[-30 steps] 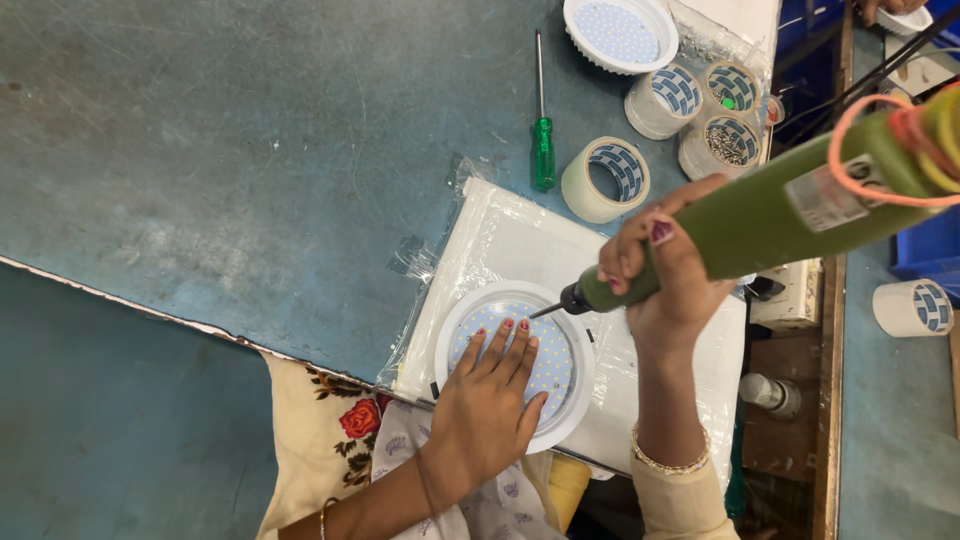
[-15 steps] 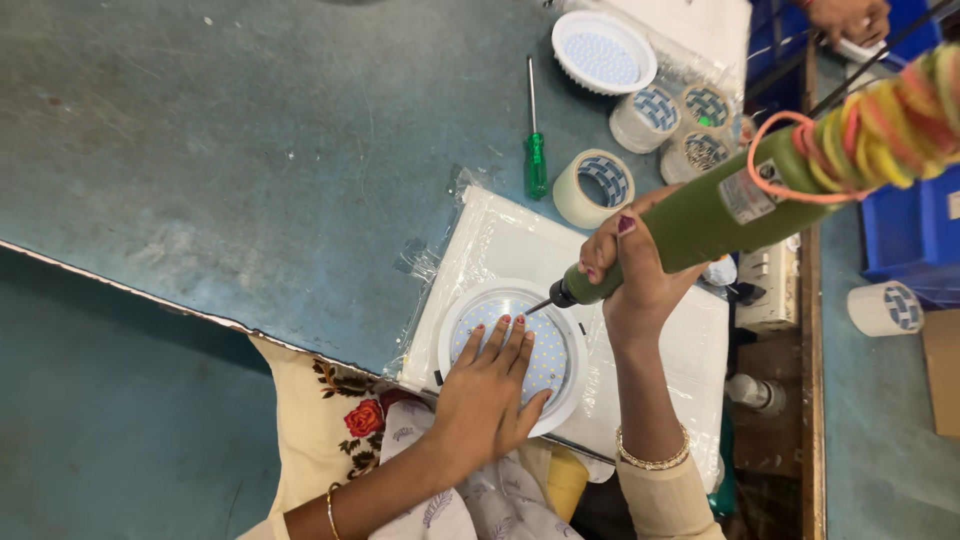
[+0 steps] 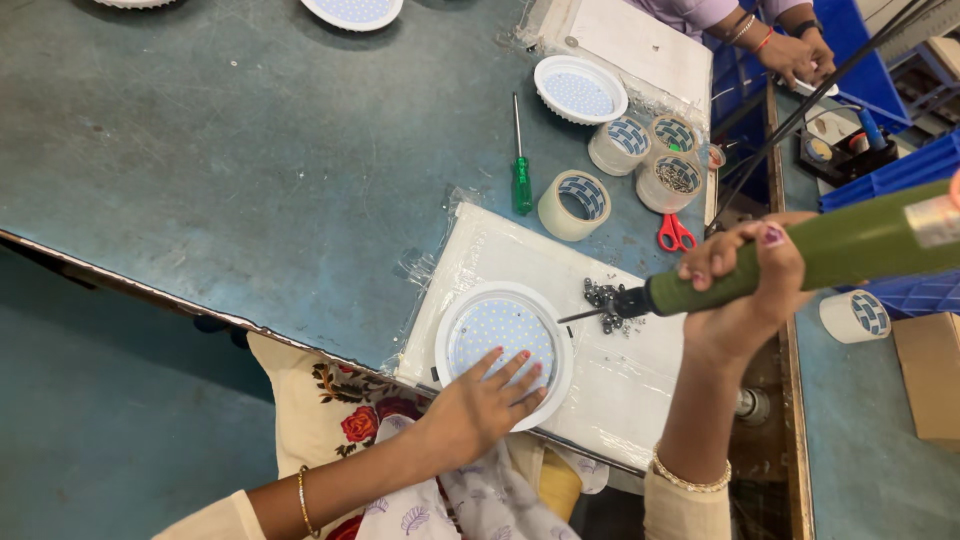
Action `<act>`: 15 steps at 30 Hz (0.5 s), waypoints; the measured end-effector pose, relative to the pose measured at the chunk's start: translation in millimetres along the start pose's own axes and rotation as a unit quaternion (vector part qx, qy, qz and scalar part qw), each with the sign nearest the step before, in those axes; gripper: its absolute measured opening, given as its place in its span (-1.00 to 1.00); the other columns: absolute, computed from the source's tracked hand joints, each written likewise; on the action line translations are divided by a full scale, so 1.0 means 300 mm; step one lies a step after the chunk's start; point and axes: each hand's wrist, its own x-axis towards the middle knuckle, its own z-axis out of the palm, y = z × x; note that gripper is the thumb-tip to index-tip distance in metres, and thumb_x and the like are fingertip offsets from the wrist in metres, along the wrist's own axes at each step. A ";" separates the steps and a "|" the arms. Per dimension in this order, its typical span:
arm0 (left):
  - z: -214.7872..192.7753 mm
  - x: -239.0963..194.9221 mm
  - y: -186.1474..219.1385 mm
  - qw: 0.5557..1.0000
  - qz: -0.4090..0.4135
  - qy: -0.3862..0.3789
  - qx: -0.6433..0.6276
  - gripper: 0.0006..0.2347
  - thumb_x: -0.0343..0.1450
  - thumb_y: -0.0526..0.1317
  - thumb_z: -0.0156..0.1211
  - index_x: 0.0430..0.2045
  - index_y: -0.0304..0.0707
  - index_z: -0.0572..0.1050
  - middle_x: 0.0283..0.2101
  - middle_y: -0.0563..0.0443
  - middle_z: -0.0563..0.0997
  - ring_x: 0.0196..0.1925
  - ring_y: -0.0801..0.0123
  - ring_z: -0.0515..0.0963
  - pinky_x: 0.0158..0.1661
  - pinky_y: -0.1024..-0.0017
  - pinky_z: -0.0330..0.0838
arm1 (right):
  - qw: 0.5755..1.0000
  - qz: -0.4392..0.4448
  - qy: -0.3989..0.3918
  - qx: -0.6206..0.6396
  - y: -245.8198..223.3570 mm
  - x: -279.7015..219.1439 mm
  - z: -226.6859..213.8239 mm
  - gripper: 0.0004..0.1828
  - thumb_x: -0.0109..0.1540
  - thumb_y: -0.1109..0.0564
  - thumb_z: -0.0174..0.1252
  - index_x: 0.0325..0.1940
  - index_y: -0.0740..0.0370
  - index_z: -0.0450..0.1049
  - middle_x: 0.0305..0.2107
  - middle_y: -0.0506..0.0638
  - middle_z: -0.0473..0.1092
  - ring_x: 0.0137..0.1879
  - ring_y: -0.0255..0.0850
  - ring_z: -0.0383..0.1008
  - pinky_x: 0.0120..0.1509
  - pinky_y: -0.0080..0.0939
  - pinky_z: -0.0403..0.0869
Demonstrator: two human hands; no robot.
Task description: The person uses a green electric screwdriver to fasten screws into a white circular LED panel. They repeatedly pick up screws, align them with holes in the panel, and drive them in, then place the finished panel aside and pick up another.
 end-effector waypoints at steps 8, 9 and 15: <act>-0.043 -0.036 -0.125 0.974 0.085 -0.001 -0.210 -0.54 0.27 -0.40 0.13 0.10 0.00 0.53 0.32 0.08 0.47 0.46 0.27 0.28 0.46 0.00 -0.10 | 1.000 0.019 -0.012 -0.007 -0.085 -0.041 -0.067 -0.71 0.39 0.03 0.13 -0.17 0.23 0.21 -0.58 0.01 0.16 -0.56 -0.27 0.19 -0.41 -0.25 0.30; -0.059 -0.033 -0.155 0.971 0.092 -0.018 -0.218 -0.51 0.21 -0.42 0.14 0.06 0.01 0.55 0.29 0.11 0.50 0.45 0.25 0.27 0.45 0.00 -0.11 | 1.000 0.021 -0.012 -0.009 -0.093 -0.051 -0.080 -0.70 0.39 0.01 0.14 -0.16 0.23 0.20 -0.58 0.01 0.16 -0.56 -0.27 0.19 -0.41 -0.24 0.31; -0.147 -0.049 -0.214 0.959 0.046 -0.090 -0.266 -0.49 0.09 -0.50 0.15 -0.11 0.03 0.66 0.31 0.13 0.49 0.52 0.26 0.20 0.44 0.04 -0.19 | 0.998 -0.017 -0.033 -0.052 -0.121 -0.116 -0.132 -0.28 0.39 -0.44 -0.02 0.06 0.33 0.27 -0.51 0.09 0.19 -0.47 -0.18 0.25 -0.39 -0.20 0.34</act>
